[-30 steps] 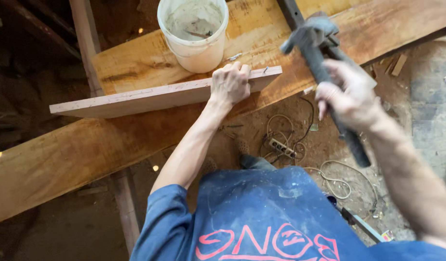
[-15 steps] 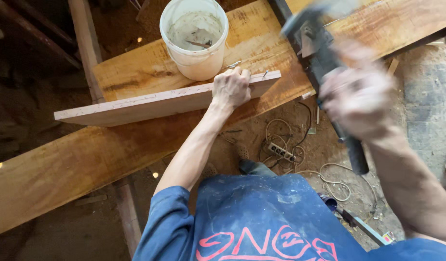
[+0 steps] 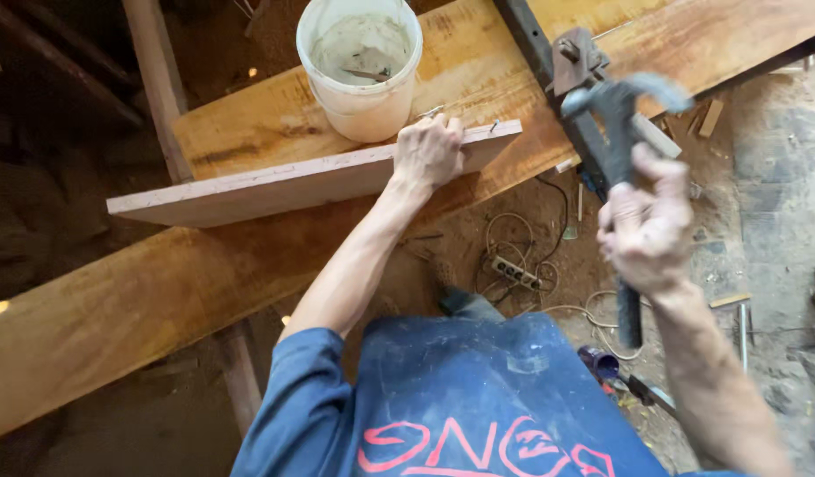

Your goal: The person aligns a thin wooden strip on a larger plank, hammers nails into it, and then uses an angle grinder to cut off the protruding nail heads. The person also uses a hand plane to smooth the strip's edge.

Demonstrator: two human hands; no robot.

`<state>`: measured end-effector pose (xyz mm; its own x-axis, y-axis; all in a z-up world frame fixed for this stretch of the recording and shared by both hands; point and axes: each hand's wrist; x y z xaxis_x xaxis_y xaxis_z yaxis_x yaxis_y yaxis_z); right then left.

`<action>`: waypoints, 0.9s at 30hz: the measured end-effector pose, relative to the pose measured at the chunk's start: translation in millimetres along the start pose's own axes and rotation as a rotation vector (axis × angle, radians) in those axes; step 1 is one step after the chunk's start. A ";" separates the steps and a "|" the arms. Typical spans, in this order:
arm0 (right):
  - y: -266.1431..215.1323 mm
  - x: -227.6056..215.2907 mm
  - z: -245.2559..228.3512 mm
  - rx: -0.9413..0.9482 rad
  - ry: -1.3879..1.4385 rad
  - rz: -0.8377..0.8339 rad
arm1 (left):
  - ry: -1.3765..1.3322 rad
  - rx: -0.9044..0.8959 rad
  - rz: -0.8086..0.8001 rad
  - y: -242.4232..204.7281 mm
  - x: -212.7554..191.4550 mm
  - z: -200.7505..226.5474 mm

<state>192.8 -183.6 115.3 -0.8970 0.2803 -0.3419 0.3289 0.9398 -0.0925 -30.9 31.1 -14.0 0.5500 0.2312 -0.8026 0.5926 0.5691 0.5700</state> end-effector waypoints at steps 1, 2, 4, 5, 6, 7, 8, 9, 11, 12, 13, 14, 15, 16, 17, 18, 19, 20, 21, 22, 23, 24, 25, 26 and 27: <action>-6.3 2.9 9.7 0.092 0.012 0.021 | 0.020 0.001 -0.025 1.8 -4.3 -2.7; -16.8 9.2 23.9 0.146 0.017 0.013 | 0.049 -0.010 -0.058 -7.6 -9.9 -6.7; -37.9 23.9 50.2 0.244 0.025 -0.033 | 0.053 -0.089 -0.068 -29.2 -30.3 -22.7; -46.7 29.1 61.6 0.225 0.072 -0.042 | 0.065 -0.139 -0.071 -41.9 -44.3 -32.9; -58.2 31.8 76.3 0.211 0.115 -0.064 | 0.104 -0.162 -0.023 -61.4 -56.0 -42.2; -70.8 31.2 90.0 0.240 0.118 -0.059 | 0.145 -0.183 0.023 -79.8 -66.3 -49.8; -75.4 31.8 100.6 0.260 0.130 -0.050 | 0.198 -0.191 0.073 -90.2 -78.8 -61.5; -77.4 30.5 108.2 0.287 0.130 -0.053 | 0.220 -0.202 0.081 -96.9 -88.1 -69.8; -73.6 34.4 120.1 0.339 0.134 -0.040 | 0.257 -0.203 0.099 -101.5 -93.8 -82.9; -70.0 36.2 120.2 0.287 0.140 -0.076 | 0.255 -0.184 0.092 -98.1 -90.2 -84.7; -62.6 41.0 118.3 0.236 0.148 -0.113 | 0.252 -0.164 0.085 -94.3 -84.5 -84.2; -55.0 43.8 115.1 0.181 0.154 -0.137 | 0.259 -0.169 0.077 -86.7 -74.3 -79.2; -47.2 47.9 110.1 0.149 0.174 -0.175 | 0.267 -0.174 0.069 -78.7 -63.9 -72.2; -38.7 51.4 101.6 0.117 0.191 -0.203 | 0.250 -0.185 0.103 -68.2 -53.5 -61.6; -29.6 55.6 93.0 0.085 0.208 -0.230 | 0.232 -0.195 0.138 -57.3 -43.7 -49.5; -24.7 56.0 87.3 0.061 0.186 -0.250 | 0.201 -0.210 0.170 -52.4 -33.7 -33.4; -17.6 60.1 83.7 0.037 0.165 -0.269 | 0.190 -0.252 0.170 -50.7 -28.6 -24.4; -10.0 64.2 79.8 0.009 0.144 -0.283 | 0.177 -0.287 0.175 -47.0 -26.8 -19.1; -4.6 66.5 76.6 -0.011 0.161 -0.307 | 0.165 -0.322 0.179 -43.2 -27.0 -15.2; -1.6 71.3 75.8 -0.030 0.188 -0.326 | 0.147 -0.320 0.210 -40.6 -29.7 -15.4; -0.3 74.2 75.9 -0.049 0.214 -0.346 | 0.130 -0.318 0.241 -40.6 -34.4 -18.4; 0.1 74.9 76.9 -0.032 0.229 -0.363 | 0.113 -0.321 0.271 -43.3 -39.3 -21.2; 0.3 74.4 78.6 -0.015 0.243 -0.379 | 0.030 -0.327 0.258 -45.8 -43.3 -24.0; 1.6 74.9 80.8 -0.001 0.262 -0.400 | -0.048 -0.332 0.244 -50.4 -48.6 -30.6; 4.0 74.0 83.0 0.019 0.242 -0.404 | -0.125 -0.336 0.231 -54.9 -52.9 -36.7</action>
<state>152.3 -175.3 12.0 -0.9966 -0.0675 -0.0475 -0.0572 0.9798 -0.1914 -114.1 16.6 -9.3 0.7252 0.2969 -0.6212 0.2322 0.7439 0.6266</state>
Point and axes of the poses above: each hand's wrist, its own y-axis towards the middle knuckle, its own x-axis out of the palm, z = x × y, and after that the axes turned 11 degrees about x, right-handed
